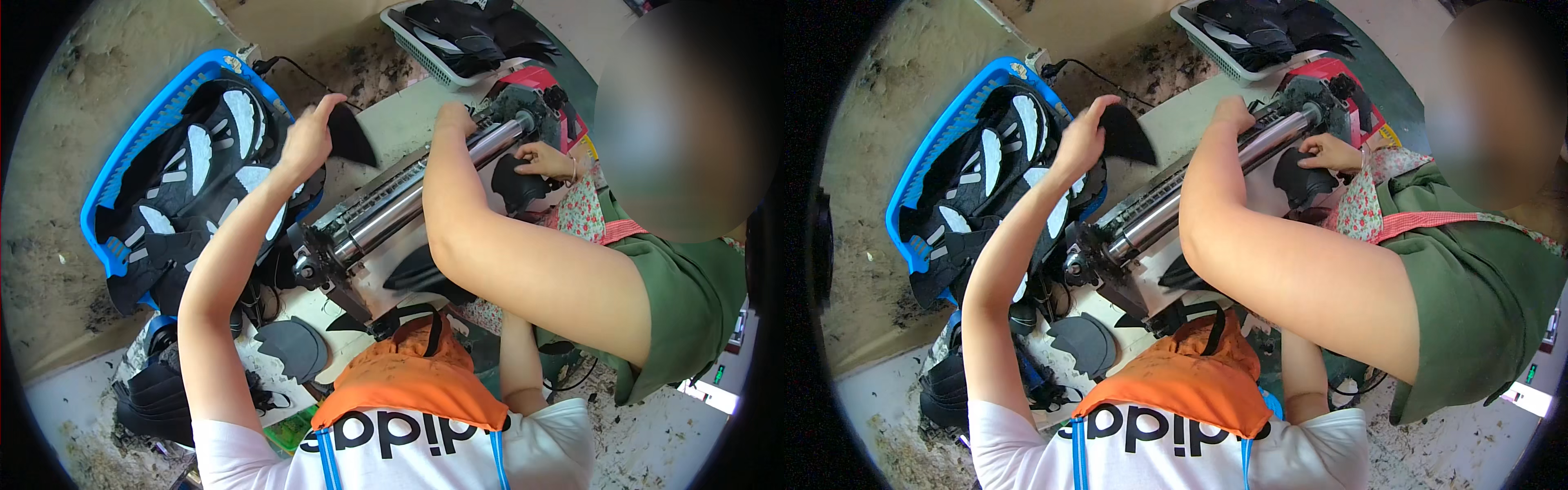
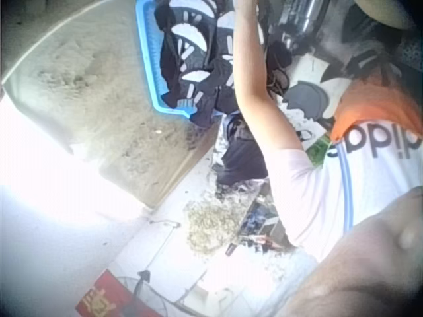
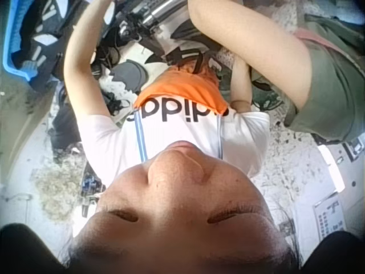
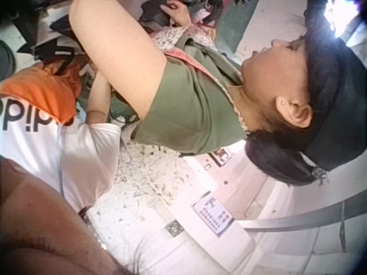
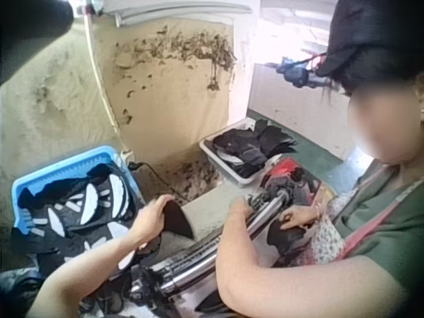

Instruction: The recorder uses a roller machine to apply glue or adhesive to various black shoe upper components.

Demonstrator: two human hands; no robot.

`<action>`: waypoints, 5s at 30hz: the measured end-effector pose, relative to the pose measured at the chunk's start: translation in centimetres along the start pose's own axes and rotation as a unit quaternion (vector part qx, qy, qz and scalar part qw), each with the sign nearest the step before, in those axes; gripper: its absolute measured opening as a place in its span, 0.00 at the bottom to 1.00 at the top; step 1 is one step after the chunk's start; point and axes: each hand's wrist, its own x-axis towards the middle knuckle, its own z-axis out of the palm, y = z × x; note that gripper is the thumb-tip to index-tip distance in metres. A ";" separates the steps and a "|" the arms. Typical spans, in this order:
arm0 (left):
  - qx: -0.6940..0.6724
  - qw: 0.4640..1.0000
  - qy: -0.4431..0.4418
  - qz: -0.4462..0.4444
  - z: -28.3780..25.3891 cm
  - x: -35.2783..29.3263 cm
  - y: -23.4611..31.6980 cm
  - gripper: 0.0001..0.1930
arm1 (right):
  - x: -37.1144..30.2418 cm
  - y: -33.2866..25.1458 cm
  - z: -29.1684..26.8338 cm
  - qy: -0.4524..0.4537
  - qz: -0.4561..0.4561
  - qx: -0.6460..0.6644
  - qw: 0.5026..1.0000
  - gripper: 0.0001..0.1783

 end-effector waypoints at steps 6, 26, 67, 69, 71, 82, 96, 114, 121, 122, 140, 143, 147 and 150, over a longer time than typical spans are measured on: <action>0.011 0.910 -0.370 0.188 5.7 -2.5 -0.5 0.14 | 0.0 -1.5 0.0 -0.016 -0.028 -0.015 0.999 0.14; -0.007 0.944 -0.310 0.113 5.9 -4.0 1.1 0.15 | 0.4 0.6 -0.6 -0.056 -0.035 -0.096 0.993 0.14; -0.113 0.982 0.139 0.056 -6.2 -8.0 3.7 0.29 | -38.8 11.0 -5.3 -0.433 -0.286 -0.041 0.854 0.28; -0.061 0.969 0.236 -0.024 -8.6 -13.5 4.3 0.29 | -39.6 10.9 -3.3 -0.427 -0.296 -0.137 0.843 0.31; 0.040 0.960 0.278 -0.007 -10.3 -20.9 2.8 0.25 | -40.4 11.9 -2.4 -0.367 -0.370 -0.130 0.843 0.29; 0.142 0.976 -0.042 -0.162 5.0 -45.4 -0.9 0.26 | -42.3 17.9 5.1 -0.618 -0.259 0.023 0.742 0.20; -0.306 0.936 -0.170 -0.026 -5.8 -30.3 8.2 0.13 | -36.5 6.7 -18.2 -0.281 -0.488 0.262 0.784 0.17; -0.599 0.734 -0.179 -0.266 -1.8 -23.5 10.4 0.06 | -30.7 3.6 -21.9 -0.327 -0.336 0.369 0.802 0.09; -0.118 0.978 -0.158 0.069 -5.3 -15.9 13.7 0.11 | -29.2 7.8 -19.9 -0.427 -0.073 0.449 0.781 0.11; -0.094 0.985 -0.122 0.073 -4.7 -13.9 12.8 0.09 | -28.8 8.3 -19.8 -0.380 -0.043 0.443 0.811 0.11; -0.296 0.941 -0.163 -0.022 4.2 -0.9 0.9 0.16 | -25.9 11.3 -15.9 -0.177 0.062 0.505 0.843 0.25; -0.119 0.985 -0.062 0.112 2.5 -0.5 1.2 0.08 | -26.7 11.6 -15.5 -0.171 0.054 0.485 0.856 0.22; 0.082 0.972 -0.170 0.142 4.4 -3.2 2.2 0.09 | -27.4 11.8 -15.2 -0.153 0.039 0.465 0.871 0.18; 0.015 0.963 -0.250 0.104 6.2 -4.1 0.2 0.15 | -28.3 11.8 -15.2 -0.143 0.023 0.451 0.881 0.16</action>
